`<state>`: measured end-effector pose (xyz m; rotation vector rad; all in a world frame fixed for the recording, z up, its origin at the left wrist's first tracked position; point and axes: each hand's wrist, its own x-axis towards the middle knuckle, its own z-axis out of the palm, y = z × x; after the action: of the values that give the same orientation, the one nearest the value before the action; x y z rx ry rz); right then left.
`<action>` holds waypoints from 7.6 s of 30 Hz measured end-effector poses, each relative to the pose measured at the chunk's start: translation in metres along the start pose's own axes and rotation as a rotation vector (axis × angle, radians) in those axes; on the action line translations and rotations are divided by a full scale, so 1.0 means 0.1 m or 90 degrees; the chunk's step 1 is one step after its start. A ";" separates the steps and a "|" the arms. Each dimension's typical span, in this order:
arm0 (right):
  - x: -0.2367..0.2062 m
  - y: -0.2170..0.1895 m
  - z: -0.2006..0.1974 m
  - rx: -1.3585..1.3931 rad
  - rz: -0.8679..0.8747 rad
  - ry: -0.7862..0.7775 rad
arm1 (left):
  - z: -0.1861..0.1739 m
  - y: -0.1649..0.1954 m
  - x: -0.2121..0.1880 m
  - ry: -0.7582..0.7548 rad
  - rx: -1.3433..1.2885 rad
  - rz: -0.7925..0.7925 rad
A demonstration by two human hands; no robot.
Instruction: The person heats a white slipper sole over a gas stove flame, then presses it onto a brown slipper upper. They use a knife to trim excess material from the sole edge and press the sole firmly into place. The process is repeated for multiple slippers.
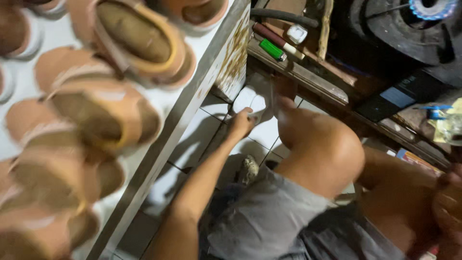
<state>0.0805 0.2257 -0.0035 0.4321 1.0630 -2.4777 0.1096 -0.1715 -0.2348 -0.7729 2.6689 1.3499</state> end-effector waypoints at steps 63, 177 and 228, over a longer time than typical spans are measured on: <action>0.79 -0.06 0.63 0.028 0.002 0.077 | 0.25 4.12 0.91 -0.087 -0.776 0.045; 1.59 -0.85 0.32 -0.434 -0.136 0.047 | -0.28 3.80 1.23 -0.049 -0.890 0.008; 3.15 -1.04 2.08 -1.408 -0.491 0.022 | -0.87 3.44 1.52 -0.122 -1.170 0.185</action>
<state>-0.2684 0.0598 0.0626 -0.7224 3.1723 -0.2420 -0.1649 -0.1310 0.0338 -0.0883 0.6934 3.4037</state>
